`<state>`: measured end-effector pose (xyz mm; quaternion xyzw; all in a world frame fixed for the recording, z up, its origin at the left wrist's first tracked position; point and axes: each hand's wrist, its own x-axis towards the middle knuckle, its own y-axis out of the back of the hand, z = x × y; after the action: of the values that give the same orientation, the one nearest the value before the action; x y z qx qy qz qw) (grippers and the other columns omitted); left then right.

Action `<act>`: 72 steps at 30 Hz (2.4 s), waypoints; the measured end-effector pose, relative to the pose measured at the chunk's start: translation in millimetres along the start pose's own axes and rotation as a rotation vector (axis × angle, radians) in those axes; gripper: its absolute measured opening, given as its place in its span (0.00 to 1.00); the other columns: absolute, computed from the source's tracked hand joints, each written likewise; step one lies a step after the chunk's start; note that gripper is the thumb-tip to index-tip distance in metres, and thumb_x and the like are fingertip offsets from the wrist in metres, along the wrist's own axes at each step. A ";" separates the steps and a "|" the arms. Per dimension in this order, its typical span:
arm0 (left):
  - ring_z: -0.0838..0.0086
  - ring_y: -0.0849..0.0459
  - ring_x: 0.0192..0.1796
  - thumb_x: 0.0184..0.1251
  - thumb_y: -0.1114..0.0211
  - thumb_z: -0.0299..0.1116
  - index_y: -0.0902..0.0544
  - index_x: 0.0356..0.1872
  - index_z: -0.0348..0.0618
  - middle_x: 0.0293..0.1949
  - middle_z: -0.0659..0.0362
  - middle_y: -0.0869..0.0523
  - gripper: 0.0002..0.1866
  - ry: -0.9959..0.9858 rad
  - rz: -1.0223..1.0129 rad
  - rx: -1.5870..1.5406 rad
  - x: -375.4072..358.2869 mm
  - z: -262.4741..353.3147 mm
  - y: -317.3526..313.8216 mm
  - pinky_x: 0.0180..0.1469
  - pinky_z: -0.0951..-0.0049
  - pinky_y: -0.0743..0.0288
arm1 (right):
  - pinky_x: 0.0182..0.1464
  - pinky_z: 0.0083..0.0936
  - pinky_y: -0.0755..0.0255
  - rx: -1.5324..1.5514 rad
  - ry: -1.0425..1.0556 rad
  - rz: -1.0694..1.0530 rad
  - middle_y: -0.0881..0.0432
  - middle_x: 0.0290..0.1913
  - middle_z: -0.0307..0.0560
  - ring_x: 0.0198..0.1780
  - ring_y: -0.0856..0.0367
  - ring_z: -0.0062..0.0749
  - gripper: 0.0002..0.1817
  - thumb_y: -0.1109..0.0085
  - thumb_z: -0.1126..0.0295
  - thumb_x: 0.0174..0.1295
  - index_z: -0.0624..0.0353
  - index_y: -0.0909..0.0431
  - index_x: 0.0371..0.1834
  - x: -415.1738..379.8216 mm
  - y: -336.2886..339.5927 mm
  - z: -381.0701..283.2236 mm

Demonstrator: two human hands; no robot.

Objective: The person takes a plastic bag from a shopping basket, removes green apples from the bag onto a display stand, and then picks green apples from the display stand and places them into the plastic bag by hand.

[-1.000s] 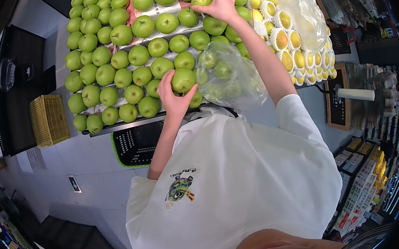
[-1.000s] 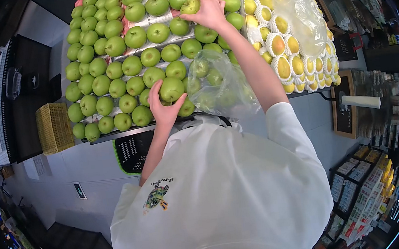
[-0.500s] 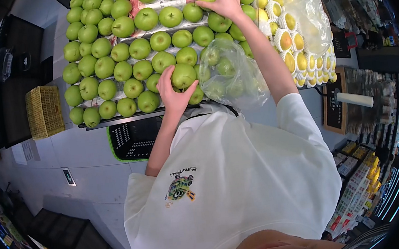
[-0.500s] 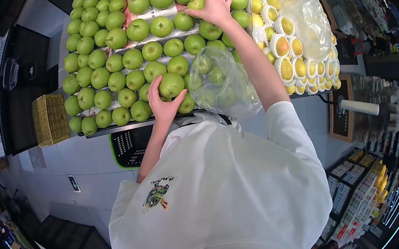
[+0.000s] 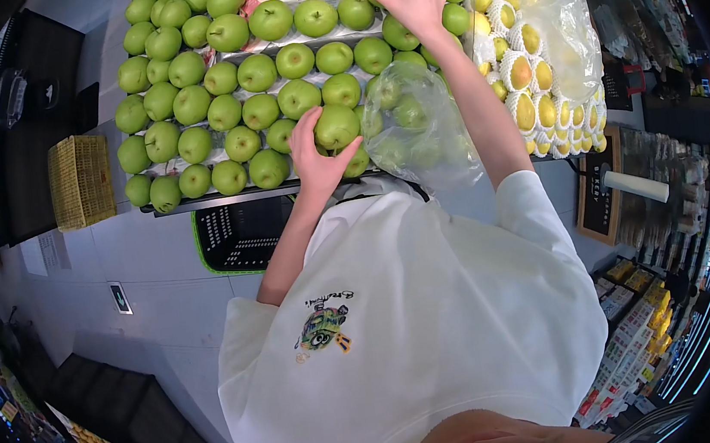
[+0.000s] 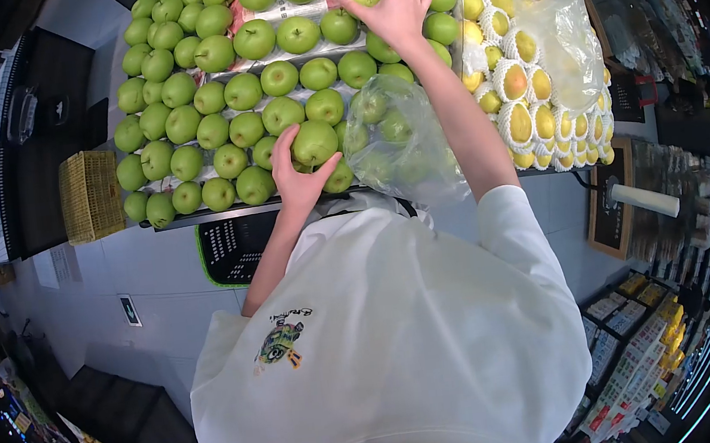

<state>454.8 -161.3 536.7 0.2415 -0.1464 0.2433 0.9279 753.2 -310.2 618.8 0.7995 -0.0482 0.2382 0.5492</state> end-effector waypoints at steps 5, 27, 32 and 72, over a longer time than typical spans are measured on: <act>0.54 0.19 0.64 0.44 0.11 0.35 0.23 0.66 0.41 0.63 0.47 0.18 0.44 0.015 0.032 -0.009 -5.8 -1.5 4.7 0.67 0.55 0.26 | 0.56 0.34 0.20 0.652 -0.234 -0.033 0.11 0.48 0.57 0.52 0.12 0.40 0.49 0.18 0.35 0.45 0.72 0.19 0.55 -26.5 19.9 -11.9; 0.63 0.19 0.62 0.50 0.12 0.31 0.27 0.67 0.31 0.62 0.47 0.20 0.44 0.372 0.670 -0.136 26.6 -68.2 126.0 0.68 0.62 0.24 | 0.53 0.22 0.23 1.400 -0.639 -0.625 0.13 0.53 0.48 0.51 0.14 0.25 0.34 0.22 0.53 0.63 0.68 0.22 0.62 -144.4 0.5 -64.6; 0.63 0.19 0.63 0.49 0.11 0.32 0.28 0.67 0.31 0.62 0.47 0.21 0.45 0.312 0.714 -0.079 30.5 -82.4 149.3 0.67 0.62 0.24 | 0.61 0.33 0.21 1.454 -0.665 -0.760 0.15 0.60 0.47 0.58 0.15 0.31 0.30 0.40 0.47 0.75 0.63 0.24 0.66 -161.5 2.3 -61.6; 0.65 0.13 0.55 0.44 0.10 0.45 0.20 0.59 0.32 0.55 0.47 0.13 0.43 0.355 0.240 0.005 81.4 -89.1 183.5 0.59 0.63 0.18 | 0.58 0.26 0.26 1.411 -0.734 -0.481 0.14 0.54 0.44 0.54 0.17 0.25 0.27 0.28 0.63 0.69 0.66 0.24 0.66 -192.8 14.2 -69.9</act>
<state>441.0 56.4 562.7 0.1779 -0.0078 0.3912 0.9029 555.5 -288.3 567.1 0.9716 0.1086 -0.1872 -0.0959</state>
